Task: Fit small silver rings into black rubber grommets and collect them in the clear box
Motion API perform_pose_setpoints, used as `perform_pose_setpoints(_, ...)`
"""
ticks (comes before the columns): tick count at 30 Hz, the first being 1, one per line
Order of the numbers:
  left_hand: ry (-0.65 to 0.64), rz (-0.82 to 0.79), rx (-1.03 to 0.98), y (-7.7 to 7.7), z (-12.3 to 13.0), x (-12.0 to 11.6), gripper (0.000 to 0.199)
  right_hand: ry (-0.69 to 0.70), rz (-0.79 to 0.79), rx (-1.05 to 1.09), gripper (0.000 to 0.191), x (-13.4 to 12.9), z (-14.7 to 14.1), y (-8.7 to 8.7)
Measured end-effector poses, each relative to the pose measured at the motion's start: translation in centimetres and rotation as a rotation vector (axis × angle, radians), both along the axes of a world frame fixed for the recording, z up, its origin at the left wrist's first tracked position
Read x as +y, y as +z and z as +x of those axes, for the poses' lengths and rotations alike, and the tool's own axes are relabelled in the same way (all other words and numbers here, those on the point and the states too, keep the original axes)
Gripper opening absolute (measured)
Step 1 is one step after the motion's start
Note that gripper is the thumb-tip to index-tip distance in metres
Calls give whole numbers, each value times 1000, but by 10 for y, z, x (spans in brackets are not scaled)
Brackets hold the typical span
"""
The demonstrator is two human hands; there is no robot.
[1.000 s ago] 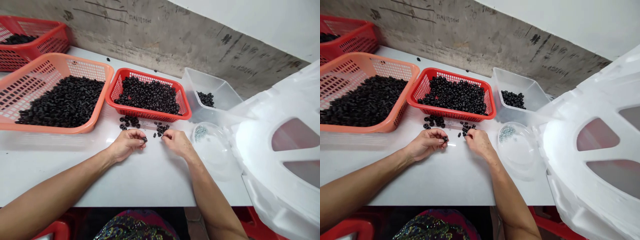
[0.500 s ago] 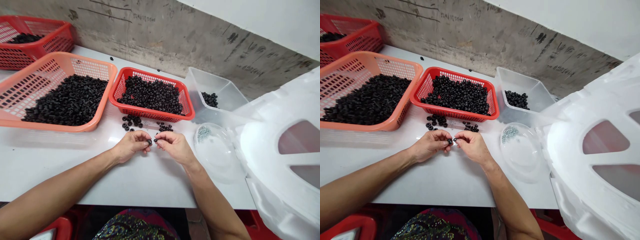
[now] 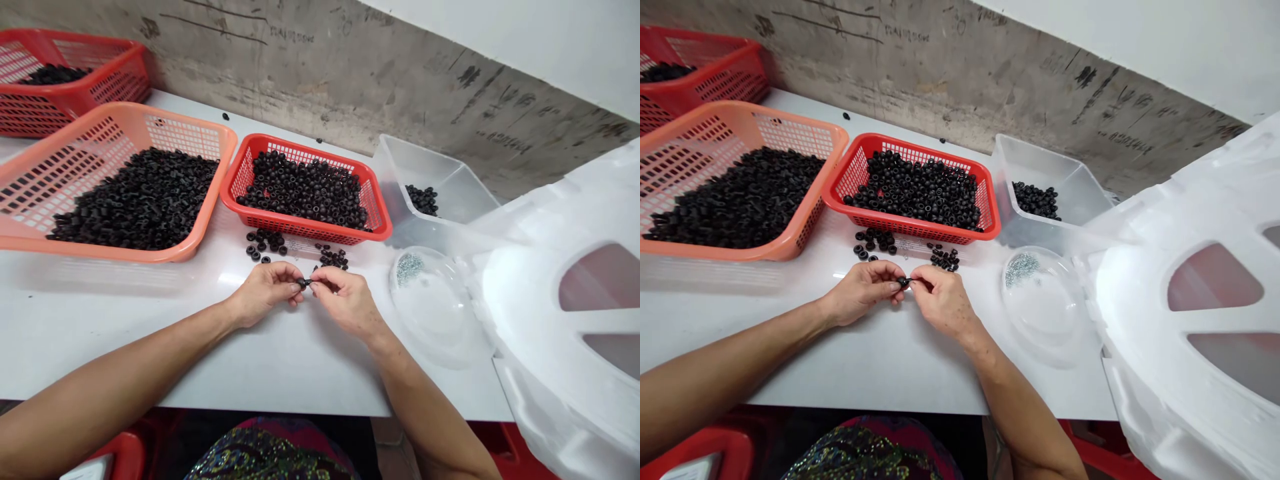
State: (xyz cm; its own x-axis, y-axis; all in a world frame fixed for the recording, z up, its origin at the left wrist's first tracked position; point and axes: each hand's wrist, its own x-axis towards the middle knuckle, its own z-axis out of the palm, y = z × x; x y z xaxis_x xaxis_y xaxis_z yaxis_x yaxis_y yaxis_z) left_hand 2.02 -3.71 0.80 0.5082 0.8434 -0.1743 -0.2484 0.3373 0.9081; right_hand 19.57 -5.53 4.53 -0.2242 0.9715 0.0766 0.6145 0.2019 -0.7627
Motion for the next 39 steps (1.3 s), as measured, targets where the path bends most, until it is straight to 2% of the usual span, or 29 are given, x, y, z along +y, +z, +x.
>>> perform_pose_setpoints(6,36,176,193,5,3,-4,10,49,98,-93,14,-3,-5,3)
perform_pose_setpoints(11,43,356,360,1,1,-5,11,37,93,-83,15,-5,-10,1)
perform_pose_setpoints(15,9,345,418,1,-1,-4,14,27,65,-58,16,-3,-10,-3)
perform_pose_setpoints(23,-18,146,275,11,-1,-5,9,-10,-220,161,10,6,-5,-7)
perform_pose_setpoints(25,2,124,269,10,0,-5,7,-15,-205,167,10,5,-7,-10)
perform_pose_setpoints(30,50,140,357,7,1,-6,6,42,-43,65,15,2,-12,-14)
perform_pose_setpoints(32,57,170,356,8,1,-7,7,66,-110,109,12,5,-10,-12)
perform_pose_setpoints(35,44,236,298,11,2,-8,8,84,-348,327,5,12,-2,-8)
perform_pose_setpoints(39,3,304,229,13,3,-11,13,122,-572,589,24,19,6,-11)
